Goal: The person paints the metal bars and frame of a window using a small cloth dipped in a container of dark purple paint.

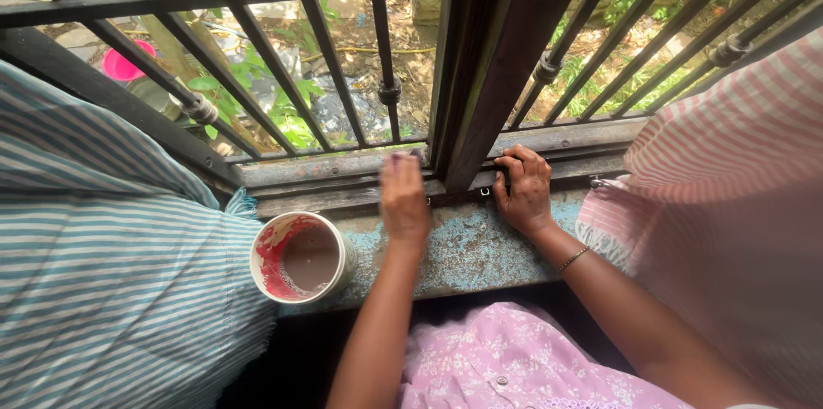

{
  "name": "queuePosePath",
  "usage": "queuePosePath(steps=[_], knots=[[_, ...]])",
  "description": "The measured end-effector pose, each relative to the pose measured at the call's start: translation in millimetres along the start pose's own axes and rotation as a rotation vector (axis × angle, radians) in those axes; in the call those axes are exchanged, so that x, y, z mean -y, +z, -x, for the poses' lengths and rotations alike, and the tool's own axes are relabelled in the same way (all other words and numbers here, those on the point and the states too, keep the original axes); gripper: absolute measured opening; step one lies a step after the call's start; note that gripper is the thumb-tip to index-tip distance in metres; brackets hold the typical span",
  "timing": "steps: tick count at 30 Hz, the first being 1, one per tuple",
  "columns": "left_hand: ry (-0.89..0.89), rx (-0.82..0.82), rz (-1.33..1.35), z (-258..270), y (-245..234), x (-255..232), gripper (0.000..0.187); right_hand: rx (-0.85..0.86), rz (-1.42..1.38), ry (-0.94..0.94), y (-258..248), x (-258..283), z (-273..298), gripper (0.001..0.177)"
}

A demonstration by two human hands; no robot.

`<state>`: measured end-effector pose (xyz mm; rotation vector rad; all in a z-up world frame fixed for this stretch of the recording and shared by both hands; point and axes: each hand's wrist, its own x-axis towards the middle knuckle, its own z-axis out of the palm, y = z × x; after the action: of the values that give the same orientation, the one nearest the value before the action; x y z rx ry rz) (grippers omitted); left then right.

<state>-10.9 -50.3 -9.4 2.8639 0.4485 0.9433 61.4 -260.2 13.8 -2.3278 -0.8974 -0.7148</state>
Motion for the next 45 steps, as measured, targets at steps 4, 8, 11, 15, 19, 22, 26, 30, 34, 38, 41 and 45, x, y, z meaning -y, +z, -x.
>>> queuePosePath(steps=[4,8,11,15,19,22,26,30,34,38,41,45], knots=[[-0.199,-0.045,-0.042,-15,-16,61,0.03,0.006,0.009,0.005,2,-2,-1,0.026],[-0.161,-0.039,-0.171,-17,-7,40,0.034,0.018,0.011,0.015,3,-1,-2,0.027],[-0.093,0.03,-0.144,-8,6,5,0.041,0.025,0.018,0.018,1,-3,-3,0.027],[-0.015,0.044,-0.04,13,5,-14,0.052,0.015,0.01,0.019,1,-1,-3,0.026],[-0.147,-0.012,-0.111,6,3,36,0.033,0.006,0.02,-0.007,1,-2,0,0.026],[-0.293,-0.043,-0.092,3,-4,61,0.041,0.021,0.023,0.005,4,-4,-1,0.026],[-0.106,-0.04,-0.053,4,10,19,0.034,0.027,0.034,0.004,5,-4,-1,0.027],[-0.032,-0.053,0.064,13,6,-16,0.041,0.016,0.036,-0.005,4,-4,-1,0.028],[-0.089,-0.066,0.16,21,-13,-7,0.049,0.01,0.034,-0.001,5,-4,-1,0.027],[-0.236,-0.074,0.24,20,-23,15,0.032,0.028,0.034,0.013,6,-6,0,0.028],[-0.175,-0.054,0.288,23,-19,-8,0.037,0.032,0.036,0.015,7,-6,0,0.028],[-0.107,-0.085,0.332,21,-17,-37,0.039,0.029,0.036,0.016,7,-6,1,0.027]])
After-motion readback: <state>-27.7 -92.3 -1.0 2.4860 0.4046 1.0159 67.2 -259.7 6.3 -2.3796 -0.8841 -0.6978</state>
